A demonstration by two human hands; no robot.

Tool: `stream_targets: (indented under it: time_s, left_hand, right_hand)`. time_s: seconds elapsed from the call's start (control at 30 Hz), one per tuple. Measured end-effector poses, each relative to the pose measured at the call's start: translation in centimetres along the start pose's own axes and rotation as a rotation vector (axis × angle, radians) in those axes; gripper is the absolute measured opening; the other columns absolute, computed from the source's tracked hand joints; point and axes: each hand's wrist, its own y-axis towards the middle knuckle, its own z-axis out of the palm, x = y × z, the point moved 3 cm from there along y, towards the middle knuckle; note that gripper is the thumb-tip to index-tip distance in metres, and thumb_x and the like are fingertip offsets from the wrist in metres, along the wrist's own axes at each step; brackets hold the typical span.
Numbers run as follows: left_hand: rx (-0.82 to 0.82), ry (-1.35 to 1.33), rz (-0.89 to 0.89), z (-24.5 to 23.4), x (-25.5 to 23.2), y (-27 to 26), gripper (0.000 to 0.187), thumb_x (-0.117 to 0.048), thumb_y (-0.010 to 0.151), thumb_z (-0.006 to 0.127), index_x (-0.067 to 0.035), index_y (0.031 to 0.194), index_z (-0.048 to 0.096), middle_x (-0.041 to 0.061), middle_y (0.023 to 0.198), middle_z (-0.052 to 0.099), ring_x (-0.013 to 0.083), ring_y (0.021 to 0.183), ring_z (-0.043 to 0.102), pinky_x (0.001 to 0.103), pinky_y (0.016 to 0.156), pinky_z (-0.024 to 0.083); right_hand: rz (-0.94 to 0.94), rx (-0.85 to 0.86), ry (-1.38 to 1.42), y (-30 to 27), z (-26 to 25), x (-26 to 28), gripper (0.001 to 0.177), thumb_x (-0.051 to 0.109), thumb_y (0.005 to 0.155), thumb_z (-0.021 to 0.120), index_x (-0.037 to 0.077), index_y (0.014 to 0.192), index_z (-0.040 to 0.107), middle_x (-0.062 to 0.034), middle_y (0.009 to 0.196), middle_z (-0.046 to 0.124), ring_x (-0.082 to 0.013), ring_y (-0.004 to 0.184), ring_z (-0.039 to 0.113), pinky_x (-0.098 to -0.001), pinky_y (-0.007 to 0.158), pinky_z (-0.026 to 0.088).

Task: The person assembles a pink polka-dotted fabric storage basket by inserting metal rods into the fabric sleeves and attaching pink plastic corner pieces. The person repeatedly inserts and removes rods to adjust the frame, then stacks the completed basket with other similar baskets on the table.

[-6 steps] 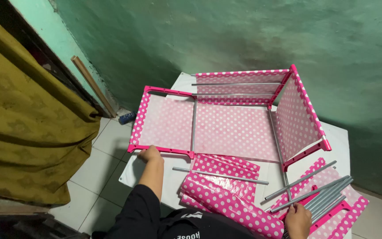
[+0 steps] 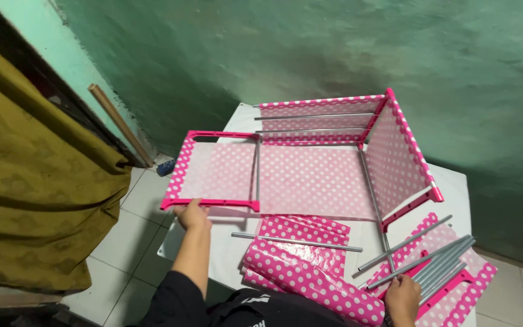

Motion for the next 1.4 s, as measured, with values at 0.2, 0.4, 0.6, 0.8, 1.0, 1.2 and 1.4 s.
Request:
stream_targets:
  time_s: [0.2, 0.4, 0.6, 0.8, 1.0, 1.2, 1.4]
  left_hand:
    - [0.122, 0.16, 0.228, -1.9, 0.4, -0.3, 0.065, 0.011, 0.088, 0.06, -0.012, 0.141, 0.031, 0.015, 0.143, 0.046, 0.0309, 0.125, 0.057, 0.054, 0.095, 0.059]
    - [0.14, 0.216, 0.213, -2.3, 0.4, -1.9, 0.06, 0.013, 0.091, 0.057, -0.008, 0.138, 0.026, 0.015, 0.151, 0.032, 0.0335, 0.135, 0.048, 0.058, 0.1, 0.052]
    - [0.099, 0.299, 0.159, -3.5, 2.0, -3.1, 0.057, 0.012, 0.092, 0.057, -0.009, 0.137, 0.028, 0.014, 0.148, 0.036, 0.0312, 0.131, 0.052, 0.053, 0.096, 0.056]
    - [0.1, 0.275, 0.099, -4.2, 4.1, -3.0, 0.058, 0.014, 0.091, 0.056, -0.007, 0.136, 0.025, 0.015, 0.14, 0.042, 0.0306, 0.124, 0.057, 0.049, 0.092, 0.058]
    - [0.141, 0.282, 0.139, -4.0, 5.1, -3.3, 0.052, 0.014, 0.092, 0.057, -0.005, 0.128, 0.025, 0.014, 0.136, 0.041, 0.0308, 0.124, 0.056, 0.05, 0.092, 0.058]
    - [0.168, 0.293, 0.148, -3.8, 6.2, -3.3, 0.051, 0.013, 0.092, 0.058, -0.004, 0.126, 0.024, 0.014, 0.127, 0.04, 0.0323, 0.121, 0.058, 0.048, 0.092, 0.058]
    - [0.185, 0.278, 0.134, -3.8, 7.3, -3.1, 0.053, 0.014, 0.09, 0.062, -0.003, 0.123, 0.025, 0.013, 0.126, 0.036, 0.0339, 0.12, 0.057, 0.049, 0.089, 0.059]
  right_hand:
    - [-0.024, -0.011, 0.046, 0.5, 0.4, -0.3, 0.029, 0.027, 0.097, 0.064, 0.007, 0.114, 0.074, -0.0228, 0.117, 0.068, -0.0399, 0.113, 0.063, -0.0478, 0.098, 0.05]
    - [-0.155, -0.083, 0.253, 0.7, 1.7, 0.0, 0.026, 0.022, 0.094, 0.066, 0.003, 0.112, 0.07, -0.0185, 0.104, 0.073, -0.0372, 0.101, 0.067, -0.0451, 0.09, 0.052]
    - [0.126, 0.164, 0.411, 0.9, 3.5, -1.4, 0.026, 0.017, 0.089, 0.071, 0.003, 0.11, 0.069, -0.0126, 0.088, 0.074, -0.0235, 0.079, 0.071, -0.0359, 0.073, 0.055]
    - [0.273, 0.47, 0.913, -1.0, 6.2, -0.9, 0.029, 0.013, 0.097, 0.063, -0.004, 0.119, 0.06, -0.0135, 0.085, 0.067, -0.0207, 0.067, 0.063, -0.0345, 0.058, 0.055]
    - [0.075, 0.583, 0.642, -4.0, 6.1, 2.3, 0.053, 0.007, 0.086, 0.071, 0.0, 0.135, 0.054, -0.0082, 0.103, 0.072, -0.017, 0.08, 0.071, -0.0319, 0.071, 0.059]
    - [0.092, 0.661, 0.563, -6.1, 3.4, 5.9, 0.07, 0.009, 0.09, 0.07, 0.007, 0.154, 0.041, -0.0108, 0.108, 0.071, -0.0198, 0.09, 0.068, -0.0316, 0.08, 0.056]
    - [0.289, 0.71, 0.941, -6.7, 4.8, 6.0, 0.054, 0.003, 0.091, 0.064, 0.004, 0.143, 0.05, -0.0046, 0.108, 0.068, -0.0146, 0.091, 0.069, -0.0283, 0.079, 0.058]
